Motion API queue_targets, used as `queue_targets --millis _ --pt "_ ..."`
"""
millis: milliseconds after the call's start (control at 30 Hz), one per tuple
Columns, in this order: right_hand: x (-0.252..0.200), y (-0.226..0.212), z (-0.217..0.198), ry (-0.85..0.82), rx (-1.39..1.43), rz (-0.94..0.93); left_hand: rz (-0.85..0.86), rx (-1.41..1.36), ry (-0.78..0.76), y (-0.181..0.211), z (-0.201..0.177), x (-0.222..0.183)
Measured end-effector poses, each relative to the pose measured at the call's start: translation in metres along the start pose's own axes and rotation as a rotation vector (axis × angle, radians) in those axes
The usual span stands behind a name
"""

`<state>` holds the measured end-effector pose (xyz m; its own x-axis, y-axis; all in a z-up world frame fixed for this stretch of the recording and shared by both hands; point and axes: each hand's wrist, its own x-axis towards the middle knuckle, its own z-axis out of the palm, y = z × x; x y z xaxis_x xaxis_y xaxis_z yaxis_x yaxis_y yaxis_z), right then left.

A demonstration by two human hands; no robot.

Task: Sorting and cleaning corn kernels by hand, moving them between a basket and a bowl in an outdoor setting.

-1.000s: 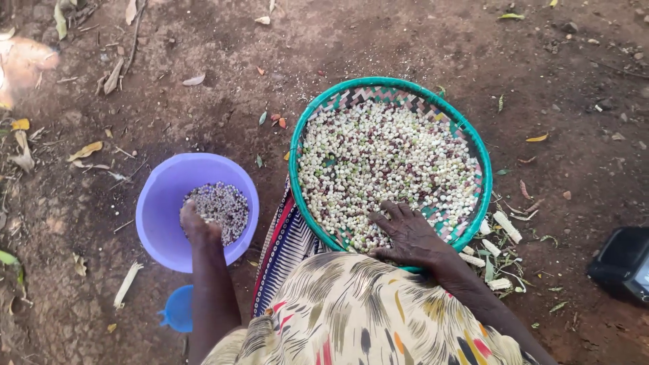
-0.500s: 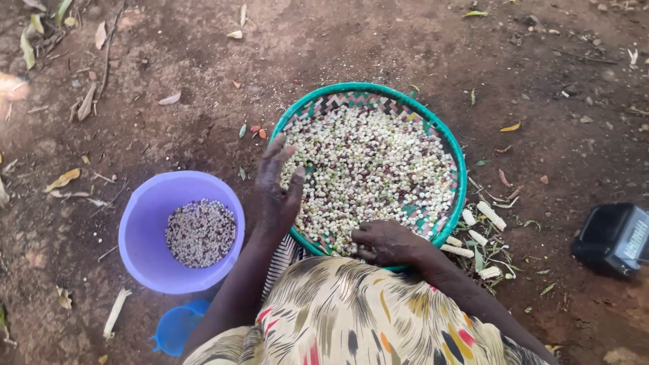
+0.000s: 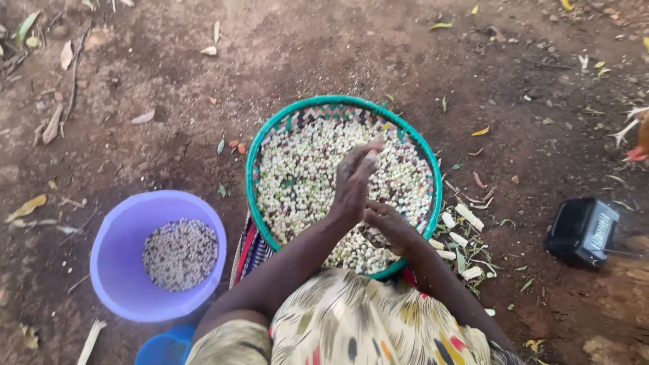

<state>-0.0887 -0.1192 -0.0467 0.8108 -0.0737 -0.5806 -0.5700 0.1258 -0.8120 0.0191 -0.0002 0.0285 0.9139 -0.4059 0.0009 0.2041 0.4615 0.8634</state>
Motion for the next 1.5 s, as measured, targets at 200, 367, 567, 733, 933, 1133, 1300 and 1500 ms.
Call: queue_targets --millis 200,367,567,733,933,1133,1300,1500 --pt "0.019 -0.015 -0.019 -0.044 1.128 -0.007 -0.23 -0.054 0.205 -0.049 -0.027 0.011" --pt "0.026 -0.052 -0.017 0.234 1.256 -0.117 -0.264 -0.137 0.156 -0.026 -0.019 0.001" --pt "-0.021 -0.105 0.026 0.272 0.249 -0.834 -0.387 -0.636 -0.044 -0.042 -0.034 0.008" --pt "-0.031 -0.13 0.037 0.339 1.073 -0.511 -0.492 -0.896 0.002 -0.003 -0.013 -0.006" --pt "-0.056 -0.148 0.065 0.305 0.828 -0.832 -0.547 -1.023 -0.034 -0.012 -0.009 -0.01" --pt "-0.056 -0.132 0.06 0.043 0.675 -1.124 -0.589 -1.028 -0.089 0.016 -0.01 -0.016" --pt "-0.05 -0.13 0.06 0.158 0.462 -1.267 -0.558 -1.091 -0.115 0.016 -0.013 -0.014" --pt "-0.035 -0.112 0.049 0.444 0.486 -0.895 -0.503 -0.953 -0.023 0.002 -0.016 -0.006"
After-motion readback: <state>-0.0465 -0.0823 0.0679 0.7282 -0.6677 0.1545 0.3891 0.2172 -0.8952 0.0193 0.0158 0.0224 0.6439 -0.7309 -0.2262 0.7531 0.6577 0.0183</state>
